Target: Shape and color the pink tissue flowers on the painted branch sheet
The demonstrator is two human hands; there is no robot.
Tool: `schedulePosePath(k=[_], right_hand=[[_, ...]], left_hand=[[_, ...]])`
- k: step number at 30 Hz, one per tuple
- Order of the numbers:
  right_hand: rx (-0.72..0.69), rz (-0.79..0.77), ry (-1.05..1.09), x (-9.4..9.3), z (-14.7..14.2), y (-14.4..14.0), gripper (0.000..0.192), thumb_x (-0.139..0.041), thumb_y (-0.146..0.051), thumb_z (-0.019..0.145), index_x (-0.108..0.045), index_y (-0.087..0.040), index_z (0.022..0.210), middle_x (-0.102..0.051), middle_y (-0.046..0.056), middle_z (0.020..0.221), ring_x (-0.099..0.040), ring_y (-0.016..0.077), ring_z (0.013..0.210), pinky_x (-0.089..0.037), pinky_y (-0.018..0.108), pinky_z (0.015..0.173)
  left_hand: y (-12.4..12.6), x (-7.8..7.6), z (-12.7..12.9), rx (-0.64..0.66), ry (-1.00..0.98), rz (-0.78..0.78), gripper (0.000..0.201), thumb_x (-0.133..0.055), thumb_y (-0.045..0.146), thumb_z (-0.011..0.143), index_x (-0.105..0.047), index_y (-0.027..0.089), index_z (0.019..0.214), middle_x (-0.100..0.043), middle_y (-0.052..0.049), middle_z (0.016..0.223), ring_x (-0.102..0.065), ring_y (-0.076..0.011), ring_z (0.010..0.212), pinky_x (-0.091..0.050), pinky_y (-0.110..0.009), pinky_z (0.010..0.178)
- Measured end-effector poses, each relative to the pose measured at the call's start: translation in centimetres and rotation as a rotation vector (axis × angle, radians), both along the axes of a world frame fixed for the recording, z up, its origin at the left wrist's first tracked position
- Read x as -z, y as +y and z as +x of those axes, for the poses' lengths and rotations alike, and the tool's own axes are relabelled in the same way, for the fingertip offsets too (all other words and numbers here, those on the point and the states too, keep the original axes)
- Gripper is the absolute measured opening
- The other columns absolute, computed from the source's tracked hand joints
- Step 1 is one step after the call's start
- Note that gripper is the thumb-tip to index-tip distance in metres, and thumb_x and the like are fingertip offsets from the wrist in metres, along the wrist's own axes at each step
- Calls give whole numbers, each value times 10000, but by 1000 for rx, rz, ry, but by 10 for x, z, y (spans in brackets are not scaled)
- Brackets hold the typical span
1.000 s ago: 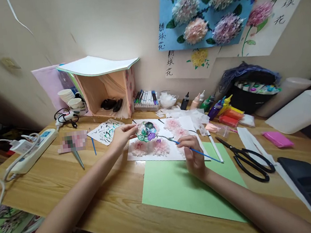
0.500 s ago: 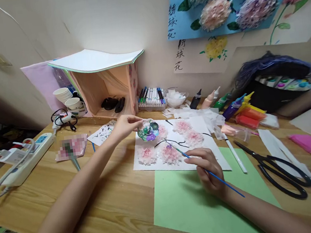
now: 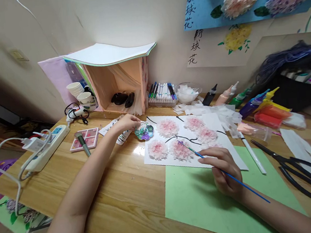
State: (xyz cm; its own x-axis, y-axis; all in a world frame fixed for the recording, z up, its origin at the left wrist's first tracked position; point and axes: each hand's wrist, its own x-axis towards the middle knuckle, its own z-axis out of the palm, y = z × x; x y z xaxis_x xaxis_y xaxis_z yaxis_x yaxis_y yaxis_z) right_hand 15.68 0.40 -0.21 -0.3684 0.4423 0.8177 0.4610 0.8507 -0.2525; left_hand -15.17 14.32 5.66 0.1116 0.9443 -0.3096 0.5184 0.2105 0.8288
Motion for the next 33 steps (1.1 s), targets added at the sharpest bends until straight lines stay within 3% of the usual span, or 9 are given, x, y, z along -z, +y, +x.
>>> schedulePosePath(k=[6,11,16,22,33], right_hand=[[10,-113,161,-12,-32,4,263,-405,-140,905,-583,-246,1068,-674,59,956,-612,223,897,-456,398,772],[86,-153,14,-20,-84,27,170,-442,-175,945,-589,-248,989,-691,17,873,-578,198,877,-396,367,785],[165,-210,6,-13,-116,47,226,-379,-238,993,-602,-219,963,-715,17,914,-559,194,885,-338,364,782],[215,-238,-47,-5,-123,56,247,-383,-277,999,-616,-212,947,-732,22,909,-565,210,882,-315,371,774],[226,-230,-42,-5,-121,56,227,-400,-257,991,-618,-215,944,-732,20,898,-552,219,887,-318,380,776]], left_hand=[[1,12,3,-25,-51,-26,37,-675,145,533,-690,179,532,-635,-17,540,-544,-132,533,-446,-223,529],[1,19,2,-51,-54,-9,60,-640,123,555,-660,158,511,-585,0,499,-485,-108,486,-417,-221,523],[2,23,1,-52,-63,-2,72,-613,98,557,-665,142,535,-589,-7,520,-486,-111,502,-406,-230,535],[4,25,2,-42,-92,10,98,-597,80,537,-668,146,523,-588,-1,497,-482,-101,491,-388,-192,482],[5,24,2,-21,-53,20,107,-599,77,516,-678,150,509,-581,-4,489,-479,-110,494,-382,-206,491]])
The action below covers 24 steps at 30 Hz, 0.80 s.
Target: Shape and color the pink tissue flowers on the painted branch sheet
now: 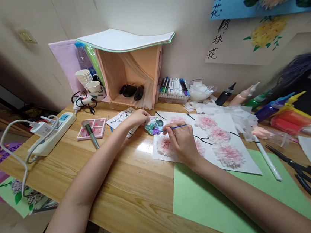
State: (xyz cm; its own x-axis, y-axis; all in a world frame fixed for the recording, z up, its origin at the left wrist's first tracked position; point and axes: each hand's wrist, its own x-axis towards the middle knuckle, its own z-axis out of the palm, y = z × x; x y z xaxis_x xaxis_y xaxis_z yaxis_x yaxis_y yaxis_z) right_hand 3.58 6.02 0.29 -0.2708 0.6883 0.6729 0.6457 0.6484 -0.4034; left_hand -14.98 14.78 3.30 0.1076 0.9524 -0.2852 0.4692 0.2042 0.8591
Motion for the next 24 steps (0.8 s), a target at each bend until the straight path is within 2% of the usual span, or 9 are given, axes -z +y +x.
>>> schedulePosePath(k=[6,10,18,21,24], right_hand=[[-19,49,136,-11,7,-8,229,-399,-211,975,-625,-241,953,-705,23,856,-520,231,932,-354,401,836],[-19,92,240,-14,35,-18,250,-379,-213,965,-625,-257,964,-675,37,877,-533,237,960,-396,425,858],[-27,202,297,13,119,-42,254,-399,-189,918,-635,-259,981,-673,54,919,-586,259,939,-437,463,818],[-39,171,291,19,133,-49,254,-403,-182,910,-636,-252,981,-669,61,929,-580,264,956,-434,468,823],[-68,120,305,20,136,-51,251,-400,-187,914,-631,-254,987,-669,56,940,-577,257,958,-440,465,831]], left_hand=[[2,-1,-3,-33,-22,15,108,-619,80,523,-698,150,546,-588,0,493,-466,-105,486,-344,-200,460],[0,-5,-2,-119,-90,10,92,-639,70,525,-669,157,532,-558,16,473,-462,-95,483,-362,-193,472],[-9,-4,21,-296,-462,-71,40,-636,96,639,-648,133,650,-612,4,605,-539,-87,548,-499,-206,594],[-19,-1,28,-355,-600,-123,107,-556,80,730,-661,100,739,-667,-43,710,-596,-100,611,-525,-195,600],[-30,1,31,-415,-721,-165,194,-450,64,820,-643,79,828,-698,-88,817,-653,-118,708,-562,-216,684]])
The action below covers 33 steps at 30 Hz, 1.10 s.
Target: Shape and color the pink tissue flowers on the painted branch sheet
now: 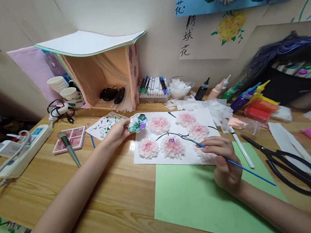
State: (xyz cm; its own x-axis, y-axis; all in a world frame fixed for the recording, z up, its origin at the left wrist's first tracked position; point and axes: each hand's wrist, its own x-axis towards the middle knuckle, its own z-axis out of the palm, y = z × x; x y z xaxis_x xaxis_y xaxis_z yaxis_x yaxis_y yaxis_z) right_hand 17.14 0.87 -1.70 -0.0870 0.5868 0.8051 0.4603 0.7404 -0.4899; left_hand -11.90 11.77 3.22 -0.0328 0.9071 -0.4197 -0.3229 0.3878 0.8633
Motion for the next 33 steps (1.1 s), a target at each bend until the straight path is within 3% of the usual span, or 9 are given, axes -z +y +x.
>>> schedulePosePath(k=[3,9,14,18,28,33], right_hand=[[-2,-35,42,-1,-2,0,253,-393,-194,920,-629,-263,979,-671,44,927,-582,245,940,-449,456,833],[-10,-37,64,-3,0,-1,252,-396,-213,920,-643,-253,957,-678,51,915,-593,246,922,-464,447,810],[-4,-17,52,-1,1,1,254,-402,-205,910,-644,-265,958,-684,44,909,-600,248,924,-470,449,801],[-7,18,86,0,0,3,265,-402,-179,909,-655,-250,945,-684,44,887,-604,245,915,-467,433,795],[-14,-16,96,-3,-1,3,264,-398,-205,925,-658,-241,949,-685,59,891,-595,251,897,-451,435,792],[-56,-67,69,-1,-1,4,252,-397,-197,932,-634,-227,1011,-668,63,925,-589,233,896,-449,410,783]], left_hand=[[-9,0,-1,-51,-92,-10,257,-370,104,899,-625,82,926,-710,-101,911,-679,-121,800,-567,-221,771],[-16,-3,-4,-128,-334,-37,429,-291,278,978,-578,30,1178,-719,-149,987,-693,-176,860,-573,-257,763],[-22,-6,-4,-97,-510,-35,562,-271,387,990,-457,-14,1335,-698,-198,1066,-696,-198,850,-572,-260,682],[-24,-5,-5,-72,-654,0,646,-251,476,980,-392,3,1396,-647,-228,1189,-684,-241,970,-576,-293,704],[-23,13,-8,61,-741,93,765,-290,568,944,-283,-3,1453,-552,-255,1333,-549,-309,1240,-472,-469,1003],[-24,15,-5,70,-724,119,848,-266,626,922,-223,-23,1467,-529,-263,1355,-507,-308,1284,-410,-459,1074]])
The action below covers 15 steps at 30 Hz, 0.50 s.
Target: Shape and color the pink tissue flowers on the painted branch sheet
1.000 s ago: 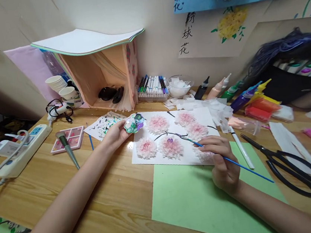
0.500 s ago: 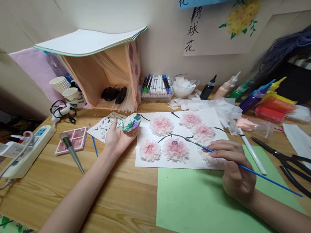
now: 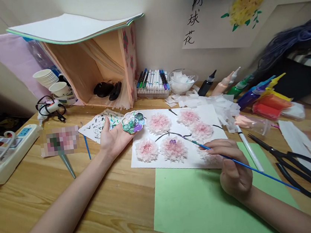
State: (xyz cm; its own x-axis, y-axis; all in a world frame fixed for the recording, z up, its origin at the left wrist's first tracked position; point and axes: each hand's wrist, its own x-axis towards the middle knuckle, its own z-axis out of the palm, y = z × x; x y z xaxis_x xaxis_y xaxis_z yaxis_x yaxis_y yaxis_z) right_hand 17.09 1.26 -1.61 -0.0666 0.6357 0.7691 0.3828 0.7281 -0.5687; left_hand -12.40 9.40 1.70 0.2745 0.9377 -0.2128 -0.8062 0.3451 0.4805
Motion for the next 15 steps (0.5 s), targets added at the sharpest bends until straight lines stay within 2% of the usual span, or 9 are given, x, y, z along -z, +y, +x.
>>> schedulePosePath(k=[5,10,15], right_hand=[[-38,-134,-21,-2,-2,1,256,-436,-86,897,-591,-212,1058,-650,51,921,-587,205,902,-447,375,792],[-52,-133,17,-3,-4,2,248,-405,-85,913,-578,-203,1046,-645,37,866,-582,182,848,-442,339,741],[-79,-121,-50,-3,-2,1,248,-429,-80,897,-578,-194,1059,-652,43,889,-590,187,879,-439,337,755]], left_hand=[[0,3,1,53,7,23,819,-285,613,924,-224,6,1470,-527,-243,1366,-493,-302,1298,-386,-451,1094],[1,4,3,101,7,18,795,-309,608,919,-247,35,1467,-529,-219,1370,-484,-328,1300,-380,-493,1093],[0,2,5,149,28,51,821,-263,668,903,-302,57,1449,-559,-191,1345,-480,-326,1303,-345,-493,1117]])
